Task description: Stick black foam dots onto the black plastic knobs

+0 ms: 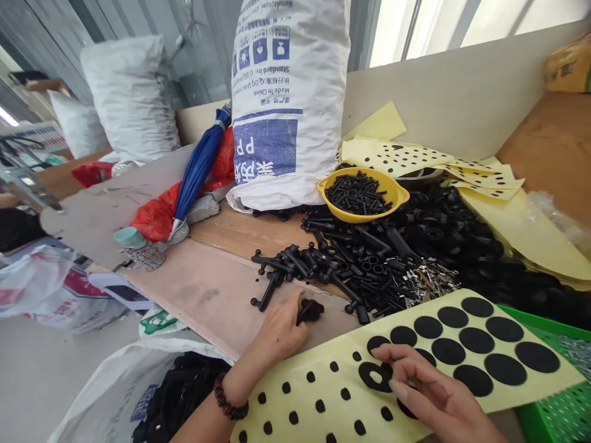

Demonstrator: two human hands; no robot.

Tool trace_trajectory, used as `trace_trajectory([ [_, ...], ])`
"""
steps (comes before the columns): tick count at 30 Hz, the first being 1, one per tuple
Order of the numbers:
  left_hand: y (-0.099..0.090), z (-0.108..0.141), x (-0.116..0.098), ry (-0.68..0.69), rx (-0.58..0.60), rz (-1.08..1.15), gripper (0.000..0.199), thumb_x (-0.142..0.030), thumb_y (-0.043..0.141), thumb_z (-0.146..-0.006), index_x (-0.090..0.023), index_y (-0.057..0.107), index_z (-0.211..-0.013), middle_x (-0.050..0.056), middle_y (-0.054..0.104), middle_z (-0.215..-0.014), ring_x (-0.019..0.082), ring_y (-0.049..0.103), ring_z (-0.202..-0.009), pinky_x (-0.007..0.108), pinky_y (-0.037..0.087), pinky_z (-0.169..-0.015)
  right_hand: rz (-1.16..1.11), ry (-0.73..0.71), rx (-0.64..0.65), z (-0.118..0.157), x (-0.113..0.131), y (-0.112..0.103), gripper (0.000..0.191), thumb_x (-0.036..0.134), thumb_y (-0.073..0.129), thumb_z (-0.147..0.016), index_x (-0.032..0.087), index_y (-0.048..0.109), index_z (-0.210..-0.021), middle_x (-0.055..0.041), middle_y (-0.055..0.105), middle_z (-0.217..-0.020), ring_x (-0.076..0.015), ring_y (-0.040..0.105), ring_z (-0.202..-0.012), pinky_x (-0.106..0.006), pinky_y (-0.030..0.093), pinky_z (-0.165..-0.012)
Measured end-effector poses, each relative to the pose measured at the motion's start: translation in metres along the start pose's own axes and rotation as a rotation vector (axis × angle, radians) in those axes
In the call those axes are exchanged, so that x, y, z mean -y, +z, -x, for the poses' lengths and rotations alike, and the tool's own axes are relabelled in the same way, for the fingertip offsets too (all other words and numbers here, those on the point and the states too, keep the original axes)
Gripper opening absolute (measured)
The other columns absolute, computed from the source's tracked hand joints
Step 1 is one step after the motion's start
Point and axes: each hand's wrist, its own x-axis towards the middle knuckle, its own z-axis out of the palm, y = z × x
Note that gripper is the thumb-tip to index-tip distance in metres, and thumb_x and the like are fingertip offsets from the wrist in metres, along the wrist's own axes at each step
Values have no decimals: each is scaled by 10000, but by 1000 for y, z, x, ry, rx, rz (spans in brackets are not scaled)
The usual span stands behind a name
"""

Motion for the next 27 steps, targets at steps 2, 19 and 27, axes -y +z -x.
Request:
trace_trajectory([
  [2,-1,3,-1,15,41,155,494,-135,466,-683,-185,550,-1166,40,638,-887,200,576,-873,304,451,-789,-96,35,-9,-1,5,1,275,425,612,-816,195,604,-664,-116,654,-1097,-281,616,-1048,-296,539,-813],
  [19,6,16,-35,-21,551,903,372,-266,429,-822,-156,672,-1081,23,654,-897,76,549,-599,178,390,-567,-215,119,-3,-1,9,3,307,429,618,-811,174,581,-644,-129,617,-1131,-300,598,-1014,-324,527,-700],
  [27,14,18,-29,85,564,952,351,-294,412,-867,-152,664,-1065,5,601,-797,81,517,-631,168,410,-581,-234,115,8,-1,9,7,279,415,636,-808,185,596,-655,-101,633,-1065,-265,594,-1006,-294,517,-749],
])
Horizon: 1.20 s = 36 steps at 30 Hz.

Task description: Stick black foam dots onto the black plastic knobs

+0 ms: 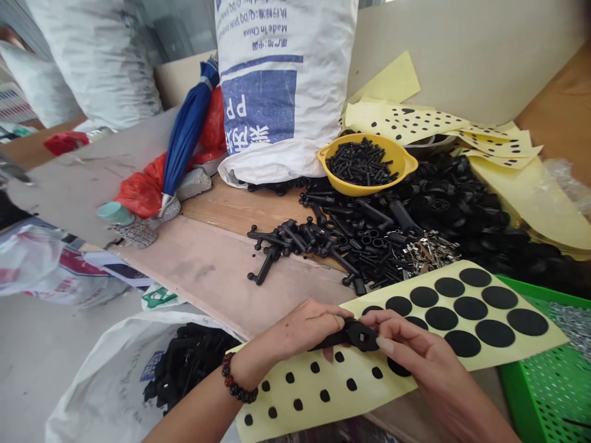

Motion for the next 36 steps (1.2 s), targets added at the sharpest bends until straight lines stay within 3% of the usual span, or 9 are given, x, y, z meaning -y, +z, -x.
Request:
trace_trajectory([
  [19,2,0,-10,-80,26,-94,344,-302,408,-851,-153,658,-1034,-7,550,-732,64,512,-527,159,391,-523,51,24,38,-3,-2,0,283,401,650,-787,181,584,-622,-104,620,-1009,-259,577,-971,-282,496,-731],
  [31,1,-2,2,-25,36,-40,343,-355,417,-883,-130,668,-950,13,571,-760,66,512,-553,161,400,-519,-14,75,77,-3,-3,-1,248,365,662,-808,187,592,-650,-61,580,-1027,-192,555,-913,-216,458,-719],
  [36,2,-3,4,-60,27,-67,322,-327,464,-856,-151,659,-1042,-7,562,-729,60,507,-523,154,402,-488,16,54,67,-4,-3,-1,259,368,648,-807,181,583,-641,-76,590,-1001,-195,571,-872,-227,478,-692],
])
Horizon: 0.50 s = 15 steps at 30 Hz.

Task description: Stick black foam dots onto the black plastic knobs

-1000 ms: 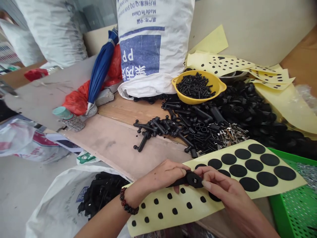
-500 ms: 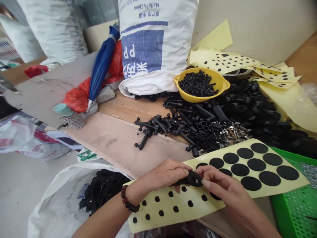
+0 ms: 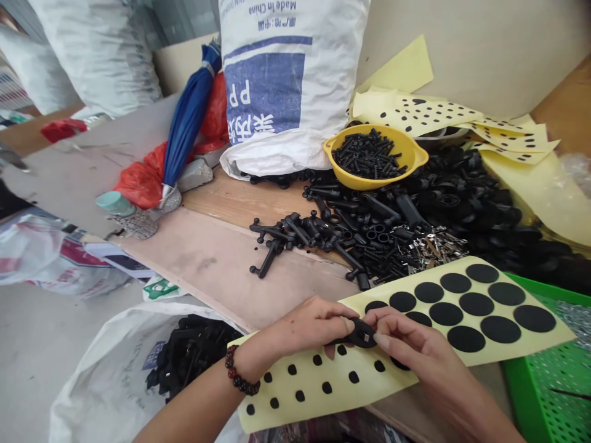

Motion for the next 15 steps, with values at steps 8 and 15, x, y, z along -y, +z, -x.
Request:
trace_trajectory([
  [8,4,-3,12,26,-97,-37,323,-358,517,-841,-167,653,-1063,-44,533,-602,50,476,-465,142,363,-457,101,-99,-96,-4,16,14,240,356,651,-705,182,552,-574,-90,629,-807,-208,598,-743,-251,489,-606],
  [15,11,1,17,79,-230,-87,295,-415,567,-833,-160,657,-949,-54,518,-588,34,444,-468,133,320,-444,109,-114,-149,5,16,20,226,377,659,-771,188,646,-647,-75,655,-872,-203,607,-813,-248,488,-694],
])
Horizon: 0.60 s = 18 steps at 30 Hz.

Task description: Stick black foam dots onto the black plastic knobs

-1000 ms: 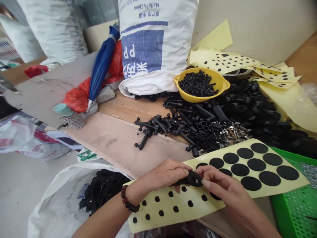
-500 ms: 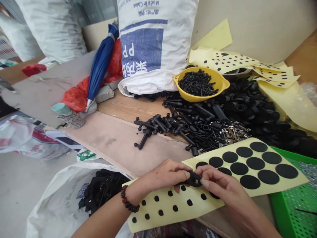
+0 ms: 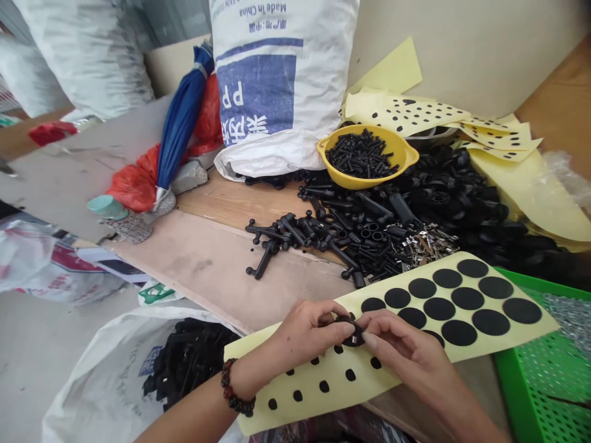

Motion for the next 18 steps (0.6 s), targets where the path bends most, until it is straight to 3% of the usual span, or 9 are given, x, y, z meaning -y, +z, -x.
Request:
trace_trajectory([
  [4,0,9,4,37,-35,135,354,-451,568,-835,-148,639,-1003,-40,512,-616,42,459,-468,141,354,-444,-325,195,20,8,-4,2,284,472,713,-755,190,750,-746,-101,674,-1017,-223,624,-882,-271,518,-748],
  [7,1,17,8,53,-63,231,370,-455,571,-834,-140,628,-1019,-41,485,-595,52,470,-477,149,379,-459,-552,249,6,10,-7,7,305,501,737,-732,216,755,-839,-94,695,-990,-232,640,-890,-331,527,-824],
  [10,2,27,10,57,-101,244,348,-430,560,-845,-152,630,-1043,-34,492,-623,56,473,-509,162,415,-494,-415,184,5,8,-6,18,357,534,645,-812,223,696,-981,-60,687,-864,-205,644,-792,-314,544,-747],
  [13,5,38,9,71,-131,212,317,-338,571,-835,-173,631,-1099,-28,505,-667,61,469,-575,164,427,-545,39,-64,41,9,-1,37,283,420,454,-957,231,617,-1088,-28,659,-835,-175,628,-748,-259,514,-667],
  [15,5,48,9,44,-145,246,346,-268,585,-794,-172,624,-1124,-15,539,-723,70,478,-619,164,426,-554,278,-341,70,12,2,54,272,270,365,-986,247,556,-1177,-31,670,-961,-175,639,-852,-262,510,-734],
  [18,-6,73,16,-44,-164,274,356,-237,578,-745,-157,620,-1090,25,626,-873,108,549,-724,169,441,-565,504,-700,148,16,4,73,404,138,344,-949,209,407,-1341,-67,654,-1098,-189,632,-960,-291,519,-821],
])
